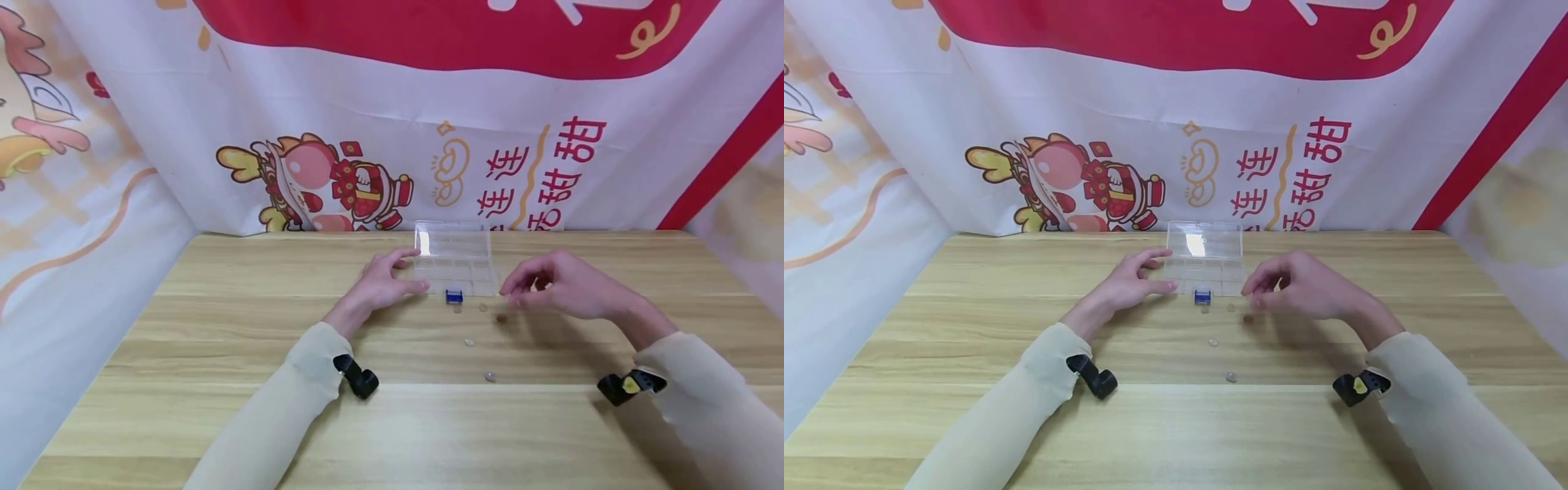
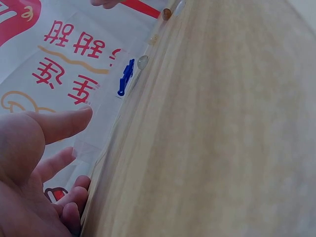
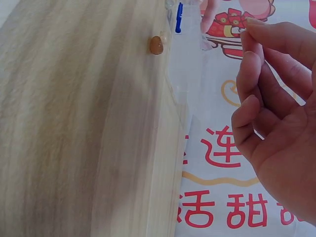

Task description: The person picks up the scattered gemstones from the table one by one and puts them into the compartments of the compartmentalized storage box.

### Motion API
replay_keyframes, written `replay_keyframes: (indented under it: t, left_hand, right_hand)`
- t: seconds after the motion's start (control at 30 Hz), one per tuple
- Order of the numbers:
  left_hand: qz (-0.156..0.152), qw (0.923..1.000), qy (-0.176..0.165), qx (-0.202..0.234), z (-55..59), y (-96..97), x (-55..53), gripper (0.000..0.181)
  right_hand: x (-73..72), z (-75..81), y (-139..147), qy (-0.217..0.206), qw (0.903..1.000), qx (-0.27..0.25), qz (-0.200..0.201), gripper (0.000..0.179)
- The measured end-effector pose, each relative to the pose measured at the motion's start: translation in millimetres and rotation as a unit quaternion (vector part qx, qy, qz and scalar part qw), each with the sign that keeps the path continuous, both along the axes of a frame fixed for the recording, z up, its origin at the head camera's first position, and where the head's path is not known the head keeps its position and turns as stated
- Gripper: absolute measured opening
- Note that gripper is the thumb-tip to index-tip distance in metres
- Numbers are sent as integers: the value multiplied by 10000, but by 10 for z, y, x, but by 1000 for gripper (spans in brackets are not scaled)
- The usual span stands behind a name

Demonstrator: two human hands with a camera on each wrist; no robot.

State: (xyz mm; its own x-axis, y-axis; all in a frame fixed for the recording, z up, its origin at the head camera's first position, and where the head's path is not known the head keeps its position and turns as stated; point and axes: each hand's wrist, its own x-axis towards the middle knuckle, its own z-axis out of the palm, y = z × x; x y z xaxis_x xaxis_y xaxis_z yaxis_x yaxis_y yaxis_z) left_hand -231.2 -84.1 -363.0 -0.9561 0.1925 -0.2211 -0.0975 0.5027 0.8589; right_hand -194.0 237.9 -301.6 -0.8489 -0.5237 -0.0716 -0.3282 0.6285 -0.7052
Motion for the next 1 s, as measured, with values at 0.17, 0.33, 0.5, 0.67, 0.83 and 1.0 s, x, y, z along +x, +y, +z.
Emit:
replay_keyframes:
  t: [0.17,0.33,0.5,0.67,0.83,1.0]
  left_hand:
    - [-7,10000,19,-17,6,3,3,70]
    - [11,10000,9,-6,9,0,1,69]
    - [3,10000,4,3,-2,1,-2,68]
    - [25,10000,-18,-45,-20,-3,-11,69]
    - [40,10000,-33,-33,-19,-4,-10,69]
    - [7,10000,-44,-37,-10,5,-13,69]
  right_hand:
    - [-38,4,-14,121,9995,25,-285,18]
    - [-68,-4,-36,170,9991,26,-376,20]
    - [-84,-22,-61,203,9984,-47,-524,20]
    - [-103,-37,-112,176,9973,-265,-667,20]
    - [-129,-52,-170,210,9966,-362,-713,19]
    - [-160,-61,-215,330,9960,-365,-740,18]
